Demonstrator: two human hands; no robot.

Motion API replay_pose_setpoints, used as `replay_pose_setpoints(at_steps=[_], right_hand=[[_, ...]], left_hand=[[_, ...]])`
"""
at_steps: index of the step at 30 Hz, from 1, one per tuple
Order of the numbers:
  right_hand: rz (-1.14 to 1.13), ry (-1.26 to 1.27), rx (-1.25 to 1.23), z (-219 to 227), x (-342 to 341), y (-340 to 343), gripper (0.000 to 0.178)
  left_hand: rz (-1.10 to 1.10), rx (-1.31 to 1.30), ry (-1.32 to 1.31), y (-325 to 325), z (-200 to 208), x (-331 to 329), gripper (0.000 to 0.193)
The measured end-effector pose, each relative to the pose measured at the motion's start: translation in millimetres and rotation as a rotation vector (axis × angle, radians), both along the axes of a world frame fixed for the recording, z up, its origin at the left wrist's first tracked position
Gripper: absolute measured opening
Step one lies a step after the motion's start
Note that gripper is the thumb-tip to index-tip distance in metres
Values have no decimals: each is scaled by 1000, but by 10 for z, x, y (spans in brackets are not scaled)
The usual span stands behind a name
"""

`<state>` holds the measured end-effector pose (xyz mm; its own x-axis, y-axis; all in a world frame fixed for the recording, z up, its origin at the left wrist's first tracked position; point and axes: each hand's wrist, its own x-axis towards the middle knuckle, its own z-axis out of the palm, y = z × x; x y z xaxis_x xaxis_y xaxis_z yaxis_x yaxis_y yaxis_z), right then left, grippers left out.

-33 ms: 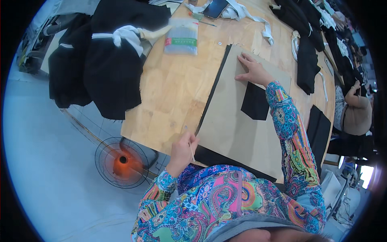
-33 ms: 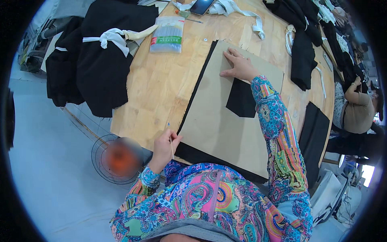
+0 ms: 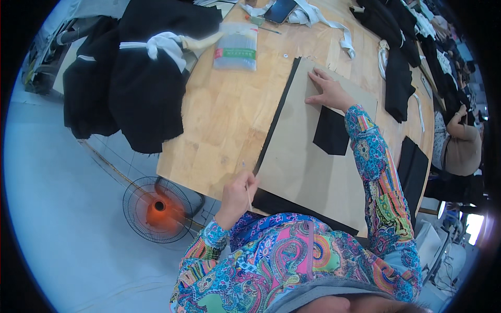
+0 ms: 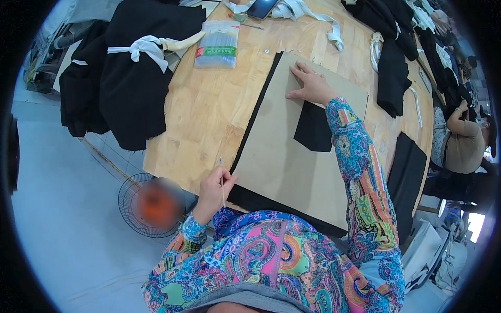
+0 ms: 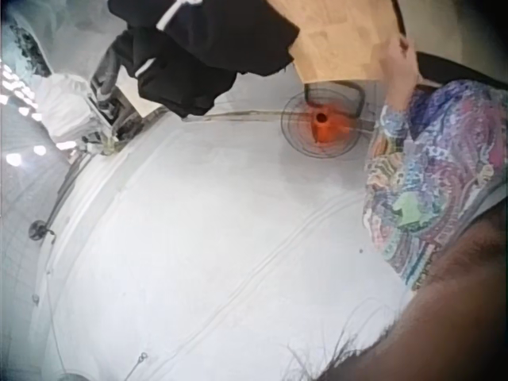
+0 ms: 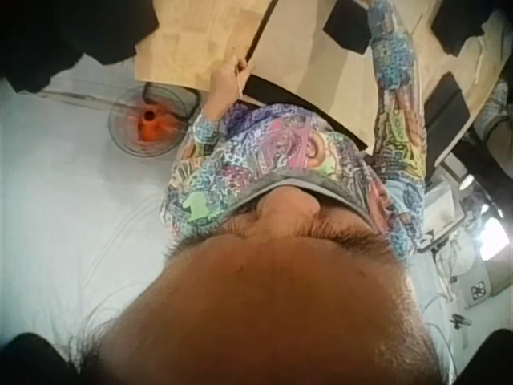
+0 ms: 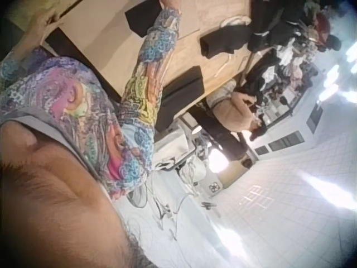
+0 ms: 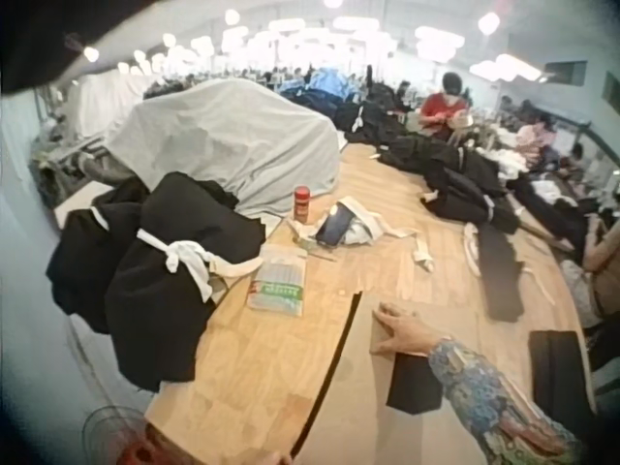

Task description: The person uses a cardboard template and a blue marking tool to trace shapes onto a stack of black fabric. They repeatedly align the template, trace the outline, and move the template to a new position on the fabric stack.

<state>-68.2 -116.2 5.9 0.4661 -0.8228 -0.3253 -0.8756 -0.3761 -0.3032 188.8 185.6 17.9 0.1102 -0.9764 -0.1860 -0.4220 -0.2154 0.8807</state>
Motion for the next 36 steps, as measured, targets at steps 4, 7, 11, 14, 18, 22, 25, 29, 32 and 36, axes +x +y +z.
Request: replay_pose_setpoints(at_steps=[4, 7, 11, 14, 18, 22, 25, 29, 32, 36], right_hand=[[23, -42, 23, -45, -34, -51, 95], [25, -62, 33, -47, -35, -63, 95], [23, -66, 48, -37, -30, -74, 95], [16, -67, 51, -36, -20, -69, 95], [4, -67, 44, -33, -33, -57, 95], [9, -75, 18, -20, -14, -32, 93], [9, -83, -18, 31, 20, 14, 89], [0, -46, -19, 75, 43, 41, 89], [-3, -33, 6, 53, 30, 20, 93], [-1, -62, 28, -14, -6, -20, 94]], left_hand=[[-124, -22, 66, 95, 18, 61, 14], [-153, -212, 0, 131, -97, 83, 15], [-38, -294, -229, 176, -160, -57, 19], [-24, -281, -273, 162, -127, -106, 20], [-43, -262, -259, 138, -137, -126, 16], [-57, -195, -211, 154, -101, -117, 14], [90, -224, -311, 162, -105, -133, 14], [62, -213, -307, 115, -115, -122, 19], [34, -223, -284, 101, -114, -116, 19], [11, -264, -257, 111, -62, -148, 17]])
